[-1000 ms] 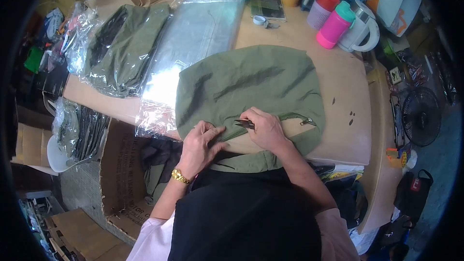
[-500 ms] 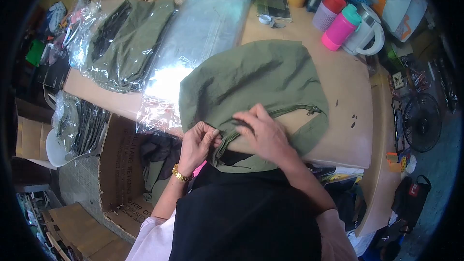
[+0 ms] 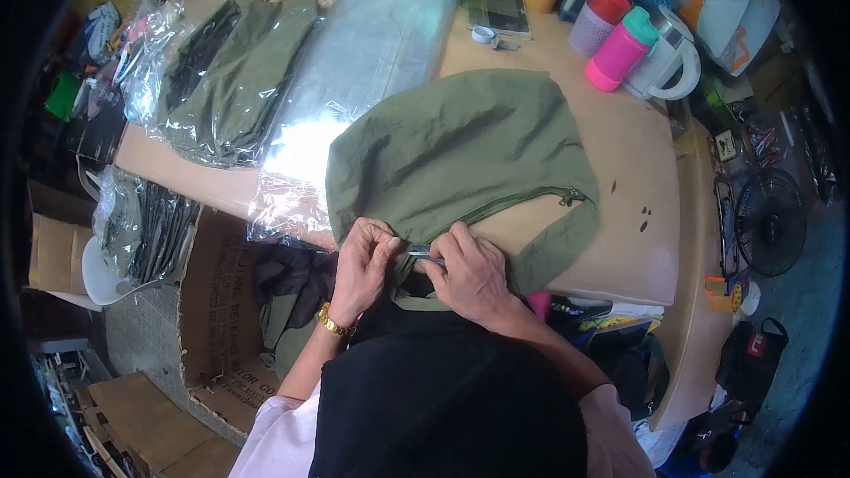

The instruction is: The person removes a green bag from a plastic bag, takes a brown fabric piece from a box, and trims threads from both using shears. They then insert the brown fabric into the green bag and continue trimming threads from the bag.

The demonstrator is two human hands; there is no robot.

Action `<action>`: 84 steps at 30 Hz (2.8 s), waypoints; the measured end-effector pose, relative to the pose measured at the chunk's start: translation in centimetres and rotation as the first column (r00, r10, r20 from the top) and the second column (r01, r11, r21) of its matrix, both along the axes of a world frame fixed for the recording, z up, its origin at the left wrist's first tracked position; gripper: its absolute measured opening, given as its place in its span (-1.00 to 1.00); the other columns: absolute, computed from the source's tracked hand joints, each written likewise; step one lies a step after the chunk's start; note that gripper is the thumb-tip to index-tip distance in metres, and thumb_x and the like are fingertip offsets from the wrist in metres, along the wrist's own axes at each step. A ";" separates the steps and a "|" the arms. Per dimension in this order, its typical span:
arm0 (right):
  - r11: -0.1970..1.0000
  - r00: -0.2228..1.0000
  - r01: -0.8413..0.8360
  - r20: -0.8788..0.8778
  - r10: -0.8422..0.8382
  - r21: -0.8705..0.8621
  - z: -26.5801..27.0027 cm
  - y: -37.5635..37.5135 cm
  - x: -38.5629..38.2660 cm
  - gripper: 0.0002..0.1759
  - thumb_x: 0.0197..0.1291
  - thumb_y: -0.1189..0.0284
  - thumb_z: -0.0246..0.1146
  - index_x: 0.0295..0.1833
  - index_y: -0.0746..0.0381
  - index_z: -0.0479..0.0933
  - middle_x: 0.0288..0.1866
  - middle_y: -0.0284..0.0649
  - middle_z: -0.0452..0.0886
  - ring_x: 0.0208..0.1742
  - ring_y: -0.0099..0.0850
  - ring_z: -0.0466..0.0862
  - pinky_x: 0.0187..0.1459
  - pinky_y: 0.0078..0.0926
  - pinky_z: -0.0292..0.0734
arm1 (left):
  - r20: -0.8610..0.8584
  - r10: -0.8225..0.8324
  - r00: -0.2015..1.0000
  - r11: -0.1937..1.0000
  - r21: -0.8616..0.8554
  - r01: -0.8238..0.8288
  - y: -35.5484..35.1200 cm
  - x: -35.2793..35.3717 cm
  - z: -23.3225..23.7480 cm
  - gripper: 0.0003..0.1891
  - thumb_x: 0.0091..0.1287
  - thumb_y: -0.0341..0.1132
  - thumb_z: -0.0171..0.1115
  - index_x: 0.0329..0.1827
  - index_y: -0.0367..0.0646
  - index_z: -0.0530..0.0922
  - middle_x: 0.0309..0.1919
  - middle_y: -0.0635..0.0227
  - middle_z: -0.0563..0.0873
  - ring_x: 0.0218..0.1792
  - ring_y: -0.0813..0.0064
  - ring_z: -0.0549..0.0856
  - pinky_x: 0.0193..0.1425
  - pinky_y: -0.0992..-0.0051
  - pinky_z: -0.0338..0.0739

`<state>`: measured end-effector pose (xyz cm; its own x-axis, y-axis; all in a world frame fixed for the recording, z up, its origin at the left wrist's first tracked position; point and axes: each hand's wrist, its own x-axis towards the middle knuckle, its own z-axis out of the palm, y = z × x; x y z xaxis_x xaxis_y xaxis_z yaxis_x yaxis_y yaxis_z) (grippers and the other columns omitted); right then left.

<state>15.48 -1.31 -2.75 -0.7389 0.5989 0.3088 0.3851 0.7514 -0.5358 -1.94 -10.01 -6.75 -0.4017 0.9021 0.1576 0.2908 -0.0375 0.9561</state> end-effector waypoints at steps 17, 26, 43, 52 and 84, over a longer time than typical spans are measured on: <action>0.972 0.983 0.175 0.087 -0.163 -0.157 -0.8 3.7 -2.0 -0.66 0.14 0.21 0.48 -0.15 0.21 0.58 -0.20 -0.19 0.53 -0.23 -0.16 0.67 -0.21 -0.18 0.56 | -0.232 0.015 0.973 0.999 0.050 -0.003 -2.9 -1.6 6.2 -0.63 0.09 -0.39 0.58 -0.06 -0.23 0.63 -0.20 0.23 0.65 -0.33 0.39 0.69 -0.18 0.48 0.60; 0.982 0.979 0.148 0.161 -0.128 -0.114 -1.1 5.7 -2.2 -0.67 0.16 0.25 0.47 -0.19 0.24 0.55 -0.26 -0.19 0.54 -0.26 -0.14 0.64 -0.21 -0.16 0.50 | -0.070 0.176 0.982 0.983 0.062 -0.172 -1.2 -3.4 1.1 -0.81 0.24 -0.52 0.37 -0.50 -0.27 0.54 -0.52 0.33 0.65 -0.50 0.60 0.54 -0.36 0.54 0.44; 0.956 0.916 -0.153 -0.399 0.043 -0.249 -1.8 3.1 -2.3 -0.77 0.02 0.65 0.48 -0.16 0.25 0.70 -0.33 -0.27 0.55 -0.35 -0.45 0.62 -0.34 -0.52 0.51 | 0.720 -0.186 0.669 0.960 -0.011 0.280 1.5 -1.9 1.3 -0.56 0.34 -0.55 0.36 0.24 -0.33 0.41 -0.18 0.27 0.78 -0.17 0.63 0.73 -0.03 0.66 0.57; 0.649 0.858 -0.396 -0.513 0.010 -0.649 3.8 0.3 -3.9 -0.82 0.30 0.55 0.34 -0.37 0.28 0.53 -0.35 -0.37 0.50 -0.30 -0.59 0.50 -0.23 -0.57 0.40 | 0.735 -0.205 0.646 0.966 0.046 0.255 1.7 -1.9 -0.4 -0.60 0.37 -0.59 0.28 0.24 -0.33 0.40 -0.13 0.27 0.78 -0.11 0.66 0.70 0.04 0.63 0.56; 0.697 0.890 -0.323 -0.456 -0.006 -0.640 4.8 0.9 -5.5 -0.93 0.19 0.57 0.37 -0.29 0.36 0.64 -0.25 -0.30 0.57 -0.23 -0.50 0.56 -0.12 -0.58 0.45 | 0.602 -0.214 0.770 0.945 -0.073 0.320 1.0 -2.1 -0.4 -0.67 0.25 -0.55 0.35 0.09 -0.33 0.58 -0.02 0.31 0.71 -0.02 0.63 0.67 0.11 0.62 0.56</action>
<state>9.98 -0.40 2.01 -0.7519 0.6434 0.1441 -0.0723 0.1367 -0.9880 -4.00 -9.00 -7.16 -0.1077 0.9773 -0.1824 -0.3166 0.1402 0.9381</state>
